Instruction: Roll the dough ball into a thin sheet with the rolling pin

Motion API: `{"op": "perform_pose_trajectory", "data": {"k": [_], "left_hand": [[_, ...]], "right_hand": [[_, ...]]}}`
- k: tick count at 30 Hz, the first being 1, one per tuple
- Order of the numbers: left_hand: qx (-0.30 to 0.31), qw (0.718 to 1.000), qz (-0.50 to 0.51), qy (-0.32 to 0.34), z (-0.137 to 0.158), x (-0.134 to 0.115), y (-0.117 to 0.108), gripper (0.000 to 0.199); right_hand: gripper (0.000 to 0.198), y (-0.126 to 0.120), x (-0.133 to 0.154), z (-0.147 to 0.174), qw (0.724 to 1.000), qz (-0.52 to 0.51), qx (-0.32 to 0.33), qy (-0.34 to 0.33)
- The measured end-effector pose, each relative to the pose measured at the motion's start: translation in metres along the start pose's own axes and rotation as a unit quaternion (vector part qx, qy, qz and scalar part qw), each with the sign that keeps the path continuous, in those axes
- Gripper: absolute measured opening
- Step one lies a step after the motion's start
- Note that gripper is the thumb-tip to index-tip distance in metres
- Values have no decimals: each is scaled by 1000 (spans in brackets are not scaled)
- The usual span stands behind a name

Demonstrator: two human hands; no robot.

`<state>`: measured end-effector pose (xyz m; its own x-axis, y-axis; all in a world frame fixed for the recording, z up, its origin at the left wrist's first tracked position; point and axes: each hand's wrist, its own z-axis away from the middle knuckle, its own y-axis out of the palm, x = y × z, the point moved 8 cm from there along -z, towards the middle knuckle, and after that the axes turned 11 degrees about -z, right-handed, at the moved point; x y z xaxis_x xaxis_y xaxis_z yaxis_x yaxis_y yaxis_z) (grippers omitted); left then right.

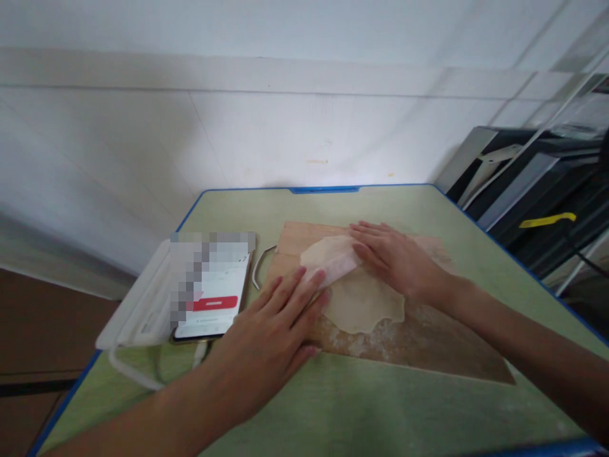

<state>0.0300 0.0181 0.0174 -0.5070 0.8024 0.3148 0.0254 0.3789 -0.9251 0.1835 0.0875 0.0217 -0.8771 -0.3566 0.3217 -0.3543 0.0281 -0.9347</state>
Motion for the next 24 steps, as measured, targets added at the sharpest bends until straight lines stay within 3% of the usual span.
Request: {"op": "perform_pose_trajectory", "data": {"k": [2, 5, 11, 19, 24], "left_hand": [[-4, 1000, -14, -15, -1, 2, -1, 54], [7, 999, -16, -34, -3, 7, 1, 61], [61, 995, 23, -79, -2, 19, 11, 67], [72, 974, 175, -125, -1, 36, 12, 68], [83, 971, 176, -138, 4, 37, 15, 65]], "right_hand": [[49, -2, 0, 17, 1000, -9, -26, -7], [48, 1, 1, 12, 998, -1, -55, 6], [45, 13, 7, -52, 997, 37, -45, 48], [44, 39, 29, -132, 999, 21, 4, 40], [43, 52, 57, -169, 999, 13, 24, 21]]}}
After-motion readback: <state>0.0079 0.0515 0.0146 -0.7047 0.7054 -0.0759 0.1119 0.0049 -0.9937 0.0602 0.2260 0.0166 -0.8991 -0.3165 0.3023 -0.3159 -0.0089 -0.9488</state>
